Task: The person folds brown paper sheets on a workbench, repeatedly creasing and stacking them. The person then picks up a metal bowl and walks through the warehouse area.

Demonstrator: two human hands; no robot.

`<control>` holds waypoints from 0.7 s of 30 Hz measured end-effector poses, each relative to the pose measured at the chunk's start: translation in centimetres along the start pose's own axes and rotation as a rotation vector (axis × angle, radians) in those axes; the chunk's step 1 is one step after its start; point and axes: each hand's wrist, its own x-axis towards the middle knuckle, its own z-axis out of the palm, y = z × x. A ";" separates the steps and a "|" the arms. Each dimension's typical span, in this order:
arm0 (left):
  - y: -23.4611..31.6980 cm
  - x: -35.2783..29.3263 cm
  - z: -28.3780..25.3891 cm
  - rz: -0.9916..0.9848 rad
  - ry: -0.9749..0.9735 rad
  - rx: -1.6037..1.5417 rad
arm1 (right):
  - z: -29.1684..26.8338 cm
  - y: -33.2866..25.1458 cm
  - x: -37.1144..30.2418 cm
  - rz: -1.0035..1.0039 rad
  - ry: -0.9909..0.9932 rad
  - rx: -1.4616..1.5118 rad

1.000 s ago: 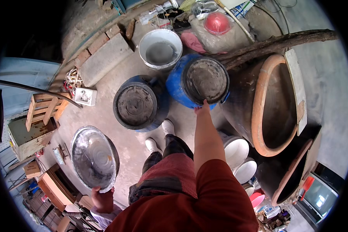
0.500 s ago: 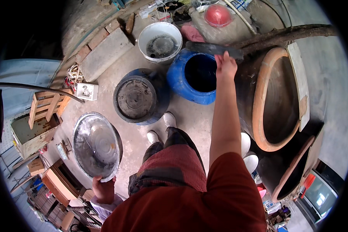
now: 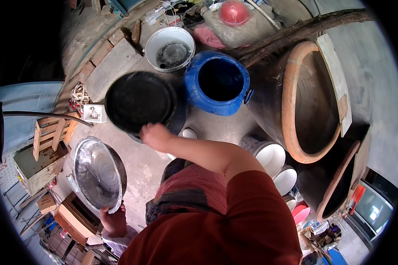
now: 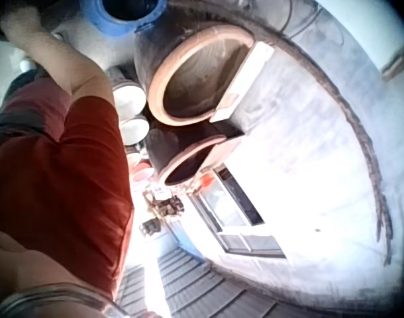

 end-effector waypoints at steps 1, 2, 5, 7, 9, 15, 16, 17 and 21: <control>0.1 0.1 -0.1 -0.001 -0.001 -0.003 | 2.3 -1.0 -0.3 -0.031 -0.046 -0.029; 0.1 0.2 -0.3 0.001 0.003 -0.011 | 4.8 -1.7 -0.9 -0.099 -0.131 -0.080; -0.2 0.0 -1.1 -0.020 -0.016 -0.022 | 10.1 -2.8 -3.4 -0.180 -0.289 -0.153; -0.2 0.4 -2.3 -0.054 -0.036 -0.030 | 11.8 -2.9 -4.0 -0.187 -0.360 -0.170; -0.4 0.8 -3.1 -0.027 -0.010 -0.060 | 12.7 -2.5 -4.1 -0.198 -0.339 -0.173; 0.1 1.6 -1.9 -0.019 -0.037 0.010 | 13.5 -1.9 -2.6 -0.182 -0.461 -0.190; 0.3 2.0 -1.6 -0.025 -0.019 0.012 | 13.3 -2.0 -1.9 -0.175 -0.474 -0.167; 0.6 2.1 -1.1 -0.028 -0.010 0.005 | 12.9 -1.8 -1.3 -0.125 -0.486 -0.109; 0.5 2.8 1.1 -0.038 0.040 -0.024 | 6.3 3.4 5.0 0.212 -0.272 0.177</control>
